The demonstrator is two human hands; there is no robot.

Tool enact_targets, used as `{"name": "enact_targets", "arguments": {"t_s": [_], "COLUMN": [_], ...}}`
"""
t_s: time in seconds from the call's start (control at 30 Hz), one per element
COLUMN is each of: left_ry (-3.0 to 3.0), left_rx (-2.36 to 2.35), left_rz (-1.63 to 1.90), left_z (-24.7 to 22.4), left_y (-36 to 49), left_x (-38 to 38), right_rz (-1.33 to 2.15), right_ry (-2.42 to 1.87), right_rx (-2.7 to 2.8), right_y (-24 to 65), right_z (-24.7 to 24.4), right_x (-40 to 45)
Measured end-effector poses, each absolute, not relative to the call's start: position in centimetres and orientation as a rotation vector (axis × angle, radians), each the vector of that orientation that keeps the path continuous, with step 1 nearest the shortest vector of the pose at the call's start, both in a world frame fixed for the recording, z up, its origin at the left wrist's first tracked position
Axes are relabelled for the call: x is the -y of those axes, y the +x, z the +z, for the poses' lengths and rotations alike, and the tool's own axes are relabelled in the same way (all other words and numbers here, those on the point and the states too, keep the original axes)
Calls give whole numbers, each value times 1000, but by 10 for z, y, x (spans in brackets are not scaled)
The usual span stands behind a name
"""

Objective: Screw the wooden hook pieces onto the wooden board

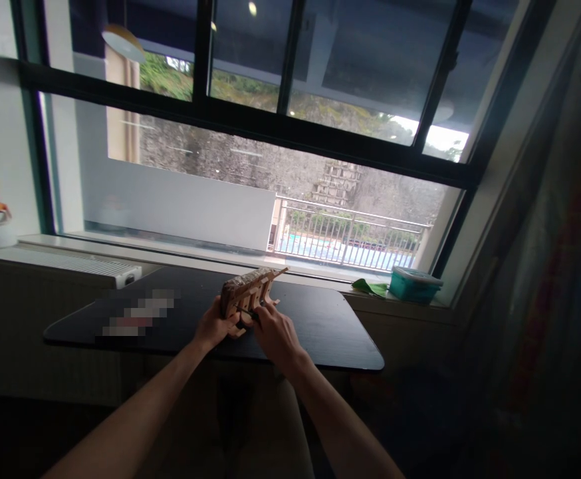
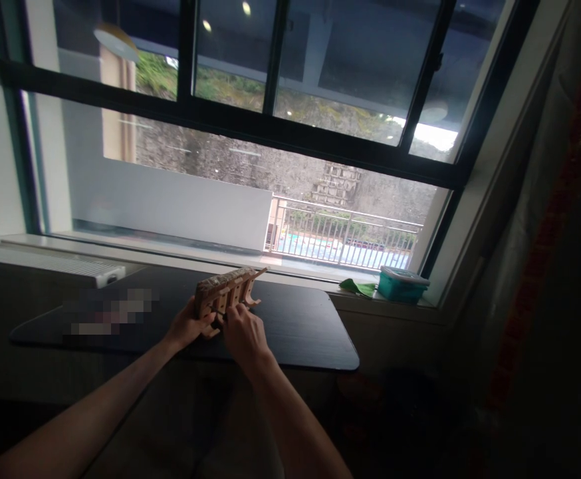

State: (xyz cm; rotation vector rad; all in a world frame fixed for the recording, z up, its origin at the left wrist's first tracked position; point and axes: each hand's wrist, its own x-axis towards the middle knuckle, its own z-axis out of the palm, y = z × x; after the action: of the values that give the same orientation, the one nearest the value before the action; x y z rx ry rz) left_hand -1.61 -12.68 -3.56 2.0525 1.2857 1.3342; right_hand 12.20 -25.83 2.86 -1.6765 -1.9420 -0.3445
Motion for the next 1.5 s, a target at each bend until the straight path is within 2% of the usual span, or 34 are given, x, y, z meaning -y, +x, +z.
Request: {"name": "enact_targets", "arguments": {"t_s": [0.13,0.3,0.47,0.63,0.73,0.97,1.33,1.43,1.5], "left_ry": [2039,2014,2015,1986,1953,1858,1914,1932,1931], "left_rx": [-1297,-1324,-1291,-1263,-1208,-924,-1023,-1039,-1055], "left_rz": [1342,1353,1351,1382,1400,1505,1473,1453,1453], "left_z": [-35,-33,-34,-34,-33,-33,-39,-42,-42], "left_y": [-16,-15,-16,-16,-16,-18,-19,-20,-19], "left_x": [126,129,129,129,128,125,120,119,119], "right_rz": [-534,-479,-140,518,649,542,-147,-100,143], "right_ry": [-1669,-1677,-1502,-1325,-1295,-1338,-1633,-1675,-1661], "right_rx": [1998,1968,1731,1321,1252,1264,1711,1694,1605], "right_y": [123,119,119,125,126,122,123,117,117], "right_z": [25,17,4,-8,-9,-4,12,10,5], "right_x": [257,256,249,231,226,229,261,260,256]}}
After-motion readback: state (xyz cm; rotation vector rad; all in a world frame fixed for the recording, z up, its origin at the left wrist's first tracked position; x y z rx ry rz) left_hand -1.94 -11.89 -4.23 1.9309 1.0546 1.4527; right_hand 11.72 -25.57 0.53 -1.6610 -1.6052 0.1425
